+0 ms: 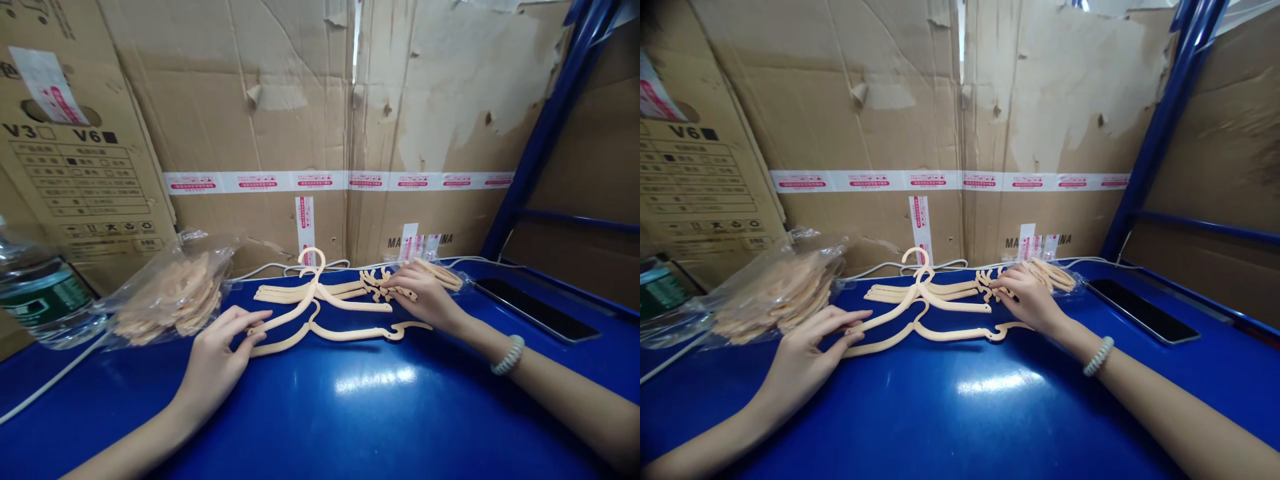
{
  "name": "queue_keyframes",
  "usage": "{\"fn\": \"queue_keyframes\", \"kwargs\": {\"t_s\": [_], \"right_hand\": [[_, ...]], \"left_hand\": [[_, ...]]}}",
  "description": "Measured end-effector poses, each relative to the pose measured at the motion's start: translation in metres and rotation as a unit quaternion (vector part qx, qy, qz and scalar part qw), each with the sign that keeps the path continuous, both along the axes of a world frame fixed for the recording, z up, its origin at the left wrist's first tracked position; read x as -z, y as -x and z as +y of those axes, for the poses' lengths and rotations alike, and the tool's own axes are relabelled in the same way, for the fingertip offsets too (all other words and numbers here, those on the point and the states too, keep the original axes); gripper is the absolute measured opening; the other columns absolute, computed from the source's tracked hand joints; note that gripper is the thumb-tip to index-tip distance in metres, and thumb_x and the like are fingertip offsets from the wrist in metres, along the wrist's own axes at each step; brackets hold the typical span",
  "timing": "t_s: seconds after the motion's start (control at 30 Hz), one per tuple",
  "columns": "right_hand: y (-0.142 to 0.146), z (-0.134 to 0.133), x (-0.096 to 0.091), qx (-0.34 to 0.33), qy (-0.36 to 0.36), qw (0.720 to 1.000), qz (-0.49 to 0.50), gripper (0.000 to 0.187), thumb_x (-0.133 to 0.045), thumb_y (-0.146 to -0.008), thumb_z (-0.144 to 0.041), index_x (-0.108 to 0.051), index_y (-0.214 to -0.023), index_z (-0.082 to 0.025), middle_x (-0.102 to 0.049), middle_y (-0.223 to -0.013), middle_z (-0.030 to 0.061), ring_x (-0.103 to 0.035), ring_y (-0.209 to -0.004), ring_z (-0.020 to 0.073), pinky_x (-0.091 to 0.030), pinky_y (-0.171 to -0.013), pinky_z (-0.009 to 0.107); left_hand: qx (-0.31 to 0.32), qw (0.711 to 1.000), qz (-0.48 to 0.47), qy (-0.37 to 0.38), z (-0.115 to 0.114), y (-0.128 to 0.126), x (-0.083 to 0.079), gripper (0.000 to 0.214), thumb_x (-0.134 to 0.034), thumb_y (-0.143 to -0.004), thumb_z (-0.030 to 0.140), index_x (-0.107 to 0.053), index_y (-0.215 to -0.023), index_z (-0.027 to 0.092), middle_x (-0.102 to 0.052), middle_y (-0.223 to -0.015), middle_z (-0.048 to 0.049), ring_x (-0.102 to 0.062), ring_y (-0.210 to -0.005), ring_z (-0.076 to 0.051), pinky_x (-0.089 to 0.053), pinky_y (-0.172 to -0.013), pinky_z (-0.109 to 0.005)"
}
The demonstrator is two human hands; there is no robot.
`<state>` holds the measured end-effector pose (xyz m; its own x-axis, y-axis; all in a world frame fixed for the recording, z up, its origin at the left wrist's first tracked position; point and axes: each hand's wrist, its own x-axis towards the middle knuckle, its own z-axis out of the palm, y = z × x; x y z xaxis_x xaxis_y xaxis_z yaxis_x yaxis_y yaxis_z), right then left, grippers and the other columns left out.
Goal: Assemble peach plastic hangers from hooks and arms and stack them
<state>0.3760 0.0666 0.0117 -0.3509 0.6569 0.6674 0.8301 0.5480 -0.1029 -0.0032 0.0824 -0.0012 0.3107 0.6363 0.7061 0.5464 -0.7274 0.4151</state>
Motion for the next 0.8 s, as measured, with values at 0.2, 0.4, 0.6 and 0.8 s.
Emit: {"fn": "queue_keyframes", "kwargs": {"t_s": [0.2,0.4,0.6,0.8], "right_hand": [[0.008,0.009,0.001,-0.003,0.100,0.991,-0.085,0.027,-0.058,-0.085,-0.013,-0.072,-0.105,-0.021,-0.072,-0.103,0.0093,-0.056,-0.104,0.0279,-0.048,-0.089,0.045],[0.008,0.013,0.006,-0.022,0.129,0.986,-0.099,0.024,-0.054,-0.088,-0.011,-0.073,-0.101,-0.018,-0.070,-0.102,0.0099,-0.057,-0.101,0.0254,-0.047,-0.089,0.043],[0.006,0.010,0.007,-0.054,0.108,0.988,-0.101,0.021,-0.051,-0.092,-0.016,-0.072,-0.097,-0.020,-0.068,-0.097,0.0088,-0.056,-0.099,0.0243,-0.046,-0.087,0.041],[0.007,0.003,0.006,-0.077,0.053,0.994,0.061,0.024,-0.052,-0.094,-0.033,-0.073,-0.092,-0.021,-0.063,-0.087,0.0080,-0.058,-0.083,0.0208,-0.048,-0.076,0.036]], "left_hand": [[0.006,1.000,-0.004,-0.001,0.001,-0.001,0.003,0.023,-0.055,-0.085,0.023,-0.072,-0.099,0.024,-0.058,-0.074,0.0008,-0.059,-0.066,-0.015,-0.047,-0.059,-0.023],[0.020,1.000,0.002,0.023,0.001,0.000,0.004,0.021,-0.056,-0.084,0.023,-0.074,-0.095,0.024,-0.056,-0.072,0.0013,-0.059,-0.064,-0.014,-0.047,-0.058,-0.023],[0.044,0.998,0.013,0.050,0.003,0.000,0.002,0.019,-0.057,-0.085,0.026,-0.075,-0.093,0.024,-0.057,-0.071,0.0003,-0.059,-0.065,-0.016,-0.049,-0.060,-0.025],[0.037,0.997,-0.010,0.064,0.006,0.000,0.002,0.016,-0.061,-0.081,0.028,-0.074,-0.089,0.022,-0.058,-0.070,-0.0001,-0.060,-0.065,-0.016,-0.051,-0.062,-0.028]]}}
